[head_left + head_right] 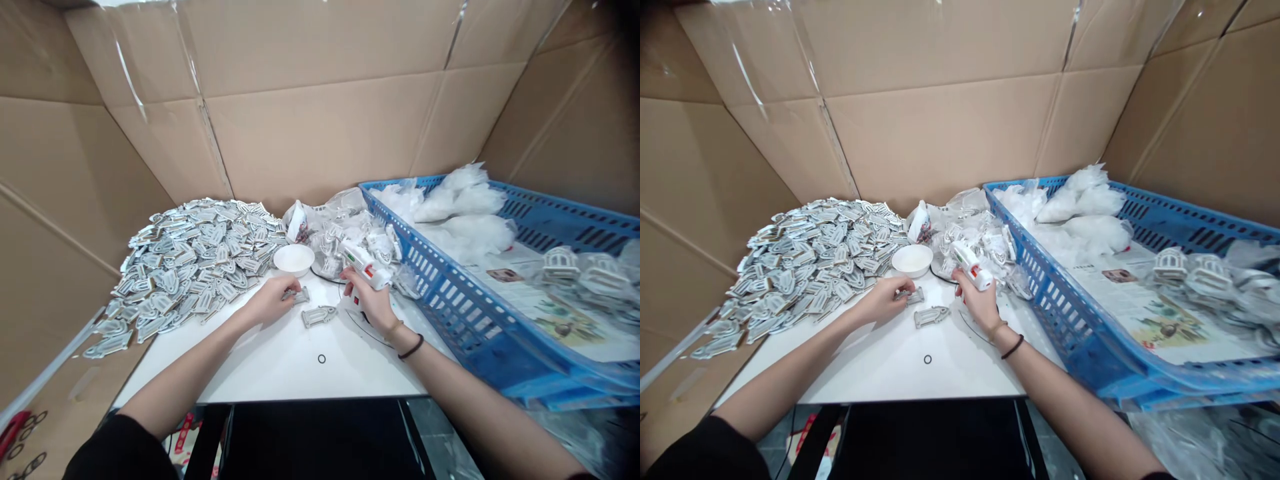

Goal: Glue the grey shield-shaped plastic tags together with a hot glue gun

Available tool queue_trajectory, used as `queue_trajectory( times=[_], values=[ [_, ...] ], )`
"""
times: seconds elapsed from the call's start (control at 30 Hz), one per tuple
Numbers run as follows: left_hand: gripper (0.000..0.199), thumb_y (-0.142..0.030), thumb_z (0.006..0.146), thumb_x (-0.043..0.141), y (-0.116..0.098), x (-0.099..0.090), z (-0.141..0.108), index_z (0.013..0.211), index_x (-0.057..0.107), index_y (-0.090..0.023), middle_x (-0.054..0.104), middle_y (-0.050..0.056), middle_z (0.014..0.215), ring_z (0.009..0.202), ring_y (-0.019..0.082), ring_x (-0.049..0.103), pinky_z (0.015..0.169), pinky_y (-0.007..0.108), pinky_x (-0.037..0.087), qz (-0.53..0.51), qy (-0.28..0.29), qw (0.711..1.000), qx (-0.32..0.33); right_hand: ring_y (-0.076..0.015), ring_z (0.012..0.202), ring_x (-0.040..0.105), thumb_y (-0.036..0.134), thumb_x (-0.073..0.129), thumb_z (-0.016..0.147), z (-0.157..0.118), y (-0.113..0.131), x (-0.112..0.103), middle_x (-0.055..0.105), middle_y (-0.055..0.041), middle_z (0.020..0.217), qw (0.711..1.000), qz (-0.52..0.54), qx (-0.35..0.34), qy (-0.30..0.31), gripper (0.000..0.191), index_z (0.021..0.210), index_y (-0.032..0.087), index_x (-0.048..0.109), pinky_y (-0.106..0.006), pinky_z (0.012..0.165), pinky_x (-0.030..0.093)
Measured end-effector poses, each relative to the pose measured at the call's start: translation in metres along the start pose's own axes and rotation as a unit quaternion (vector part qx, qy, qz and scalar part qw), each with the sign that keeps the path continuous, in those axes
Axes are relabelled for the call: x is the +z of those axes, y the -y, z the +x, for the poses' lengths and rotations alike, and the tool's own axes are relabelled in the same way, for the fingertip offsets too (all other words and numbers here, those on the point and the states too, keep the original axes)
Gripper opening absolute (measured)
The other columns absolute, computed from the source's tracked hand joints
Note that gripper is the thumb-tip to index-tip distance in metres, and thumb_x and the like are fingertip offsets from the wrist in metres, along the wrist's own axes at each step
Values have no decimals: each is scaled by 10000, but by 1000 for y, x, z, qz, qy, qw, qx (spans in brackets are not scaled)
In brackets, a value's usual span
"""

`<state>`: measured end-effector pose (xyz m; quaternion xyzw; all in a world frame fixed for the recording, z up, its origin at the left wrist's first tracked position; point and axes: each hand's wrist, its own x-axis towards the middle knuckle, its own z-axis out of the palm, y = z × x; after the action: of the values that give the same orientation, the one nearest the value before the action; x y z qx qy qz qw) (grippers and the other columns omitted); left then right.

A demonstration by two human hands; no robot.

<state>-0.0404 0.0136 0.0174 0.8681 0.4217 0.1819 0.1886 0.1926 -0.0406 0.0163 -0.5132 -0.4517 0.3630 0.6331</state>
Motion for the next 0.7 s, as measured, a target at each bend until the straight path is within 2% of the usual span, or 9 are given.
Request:
queue_trajectory(
  times=[0.1, 0.2, 0.3, 0.4, 0.53, 0.63, 0.7],
  values=[
    [311, -31, 788, 491, 3, 5, 0, 998, 659, -187, 718, 36, 981, 888, 191, 645, 798, 290, 473, 25, -3, 999, 39, -123, 470, 462, 445, 665, 738, -1, 1, -1, 554, 20, 494, 1000, -6, 7, 1, 265, 738, 181, 671, -263, 478, 356],
    [370, 7, 828, 451, 6, 8, 1, 1068, 650, -193, 712, 56, 1058, 1037, 221, 613, 906, 337, 463, 77, -21, 991, 112, -129, 475, 464, 466, 672, 735, -1, 2, 0, 558, 12, 499, 1000, -17, 8, 0, 284, 711, 184, 661, -271, 485, 357],
    [255, -72, 934, 470, 9, 13, 3, 1043, 661, -202, 707, 74, 1078, 1125, 248, 567, 953, 371, 438, 144, -25, 970, 196, -134, 477, 461, 471, 674, 738, -2, 3, 0, 557, 12, 503, 1000, -17, 2, 5, 280, 698, 195, 646, -278, 490, 359],
    [194, -195, 1003, 481, 10, 19, 4, 956, 670, -195, 702, 81, 1043, 1071, 234, 580, 921, 351, 447, 165, -9, 953, 253, -138, 479, 456, 452, 673, 740, -2, 4, 0, 552, 14, 498, 1000, -19, -1, 6, 255, 689, 205, 635, -280, 492, 363],
    [276, -173, 1023, 392, -1, 21, -1, 1112, 653, -177, 679, 111, 1126, 1044, 205, 600, 891, 321, 475, 98, -34, 962, 251, -141, 479, 467, 431, 681, 741, -2, 4, 0, 557, 17, 502, 1000, -19, 6, 7, 228, 711, 207, 645, -277, 489, 367],
    [278, -275, 975, 547, -15, 17, -8, 1233, 626, -210, 655, 112, 1213, 1111, 232, 587, 970, 364, 448, 75, 22, 960, 270, -135, 474, 462, 433, 685, 747, -3, 4, 0, 555, 21, 507, 1000, -25, 11, 11, 231, 713, 207, 648, -272, 485, 360],
    [296, -336, 930, 636, -22, 15, -10, 1206, 637, -229, 652, 96, 1206, 1090, 234, 589, 974, 373, 425, 87, 66, 956, 272, -136, 477, 461, 440, 677, 749, -3, 4, -1, 556, 22, 510, 999, -32, 13, 12, 237, 716, 207, 650, -273, 492, 365]
  ],
)
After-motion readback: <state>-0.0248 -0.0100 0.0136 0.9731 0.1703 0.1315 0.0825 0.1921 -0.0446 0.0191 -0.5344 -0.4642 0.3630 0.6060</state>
